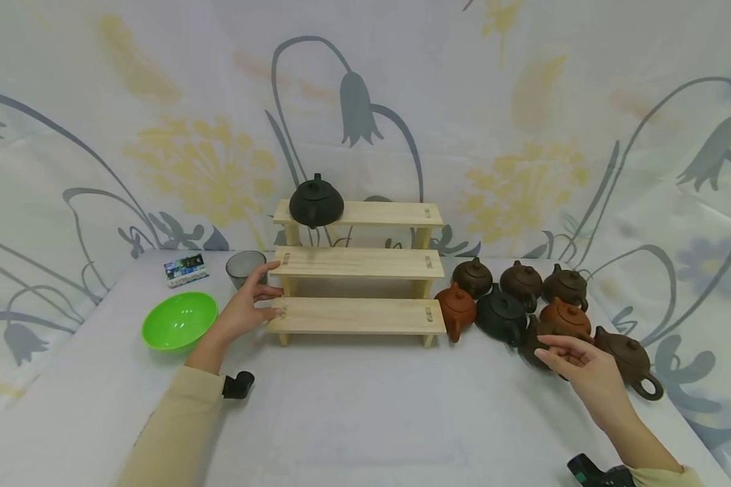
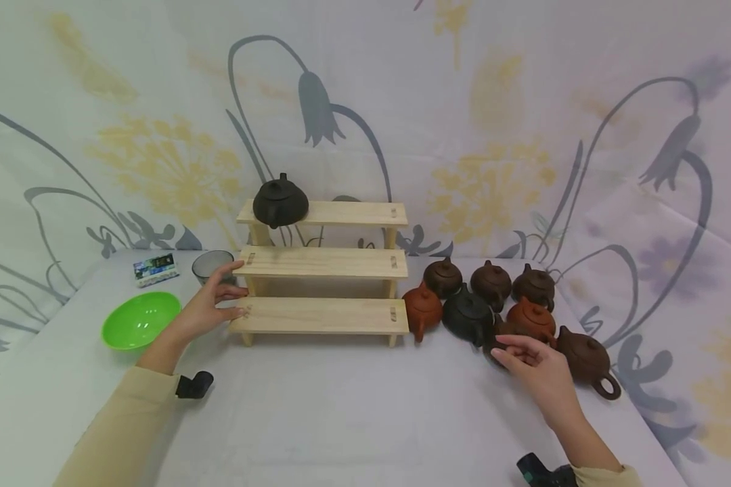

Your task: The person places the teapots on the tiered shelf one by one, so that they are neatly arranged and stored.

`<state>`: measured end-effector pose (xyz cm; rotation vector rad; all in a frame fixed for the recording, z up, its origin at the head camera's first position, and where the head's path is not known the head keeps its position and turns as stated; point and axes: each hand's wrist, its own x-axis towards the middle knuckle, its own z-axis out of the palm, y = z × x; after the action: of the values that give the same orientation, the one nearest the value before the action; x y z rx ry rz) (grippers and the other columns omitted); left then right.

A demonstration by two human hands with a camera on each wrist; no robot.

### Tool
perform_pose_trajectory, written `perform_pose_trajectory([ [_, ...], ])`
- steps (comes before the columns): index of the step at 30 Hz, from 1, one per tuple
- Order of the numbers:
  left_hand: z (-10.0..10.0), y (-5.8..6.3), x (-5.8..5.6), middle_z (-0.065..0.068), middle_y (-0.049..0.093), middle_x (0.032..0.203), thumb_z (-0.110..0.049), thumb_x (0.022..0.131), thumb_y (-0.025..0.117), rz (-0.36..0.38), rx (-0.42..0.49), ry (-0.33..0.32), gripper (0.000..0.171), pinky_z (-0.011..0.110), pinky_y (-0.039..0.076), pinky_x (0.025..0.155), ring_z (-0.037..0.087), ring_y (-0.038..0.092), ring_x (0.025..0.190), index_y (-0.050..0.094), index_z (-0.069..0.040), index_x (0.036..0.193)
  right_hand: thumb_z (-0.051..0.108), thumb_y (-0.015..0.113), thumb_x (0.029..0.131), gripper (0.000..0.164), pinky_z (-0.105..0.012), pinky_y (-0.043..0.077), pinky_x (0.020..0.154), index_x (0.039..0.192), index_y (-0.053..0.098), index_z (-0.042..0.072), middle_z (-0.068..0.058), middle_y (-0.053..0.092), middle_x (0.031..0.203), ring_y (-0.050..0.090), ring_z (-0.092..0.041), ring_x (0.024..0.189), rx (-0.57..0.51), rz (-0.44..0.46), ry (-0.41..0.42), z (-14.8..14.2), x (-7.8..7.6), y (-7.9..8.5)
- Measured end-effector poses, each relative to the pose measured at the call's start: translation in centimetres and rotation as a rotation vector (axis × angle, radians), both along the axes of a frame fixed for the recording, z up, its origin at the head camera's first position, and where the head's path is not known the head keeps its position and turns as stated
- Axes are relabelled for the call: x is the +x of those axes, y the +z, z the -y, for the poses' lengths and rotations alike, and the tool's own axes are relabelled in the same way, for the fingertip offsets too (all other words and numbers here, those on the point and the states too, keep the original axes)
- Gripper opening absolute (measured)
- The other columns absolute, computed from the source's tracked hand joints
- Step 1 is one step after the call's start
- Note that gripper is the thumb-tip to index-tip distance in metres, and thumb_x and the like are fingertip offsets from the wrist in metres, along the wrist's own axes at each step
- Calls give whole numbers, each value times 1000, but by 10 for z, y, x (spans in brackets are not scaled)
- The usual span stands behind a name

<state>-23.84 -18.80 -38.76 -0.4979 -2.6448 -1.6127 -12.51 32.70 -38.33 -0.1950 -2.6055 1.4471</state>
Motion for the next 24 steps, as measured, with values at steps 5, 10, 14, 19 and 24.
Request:
perform_pose_trajectory([
  [5,-1,0,0,31,55,114,15,80,62,6,5,-1,82,56,38,94,45,49,112,21,-12,146,31,69,85,43,-20,49,61,116,63,1,6,59,85,54,-6,75,36,-9,-25,-22,6,-4],
  [10,-2,3,2,29,55,116,12,82,63,24,-6,11,82,50,45,89,43,49,113,21,-16,147,31,71,83,39,-18,48,59,111,66,4,10,60,81,55,-2,72,59,-11,-69,-40,11,-12],
  [14,-3,3,2,28,55,116,11,82,63,28,-13,16,82,49,46,87,41,49,113,21,-17,147,27,70,85,38,-18,47,58,109,65,-1,11,59,78,53,-2,70,87,-4,-77,-44,16,-7],
  [19,-2,3,2,29,54,116,13,81,62,26,0,11,82,49,46,88,43,49,112,22,-15,147,31,70,84,40,-21,47,56,107,66,-2,10,58,77,52,-3,68,110,53,-85,-52,18,-12],
  [24,-1,2,2,29,55,115,13,81,62,27,-3,15,82,49,46,88,44,49,112,22,-15,147,32,68,85,48,-24,48,56,110,62,-8,9,61,78,54,-5,68,121,138,-49,-59,14,-16],
])
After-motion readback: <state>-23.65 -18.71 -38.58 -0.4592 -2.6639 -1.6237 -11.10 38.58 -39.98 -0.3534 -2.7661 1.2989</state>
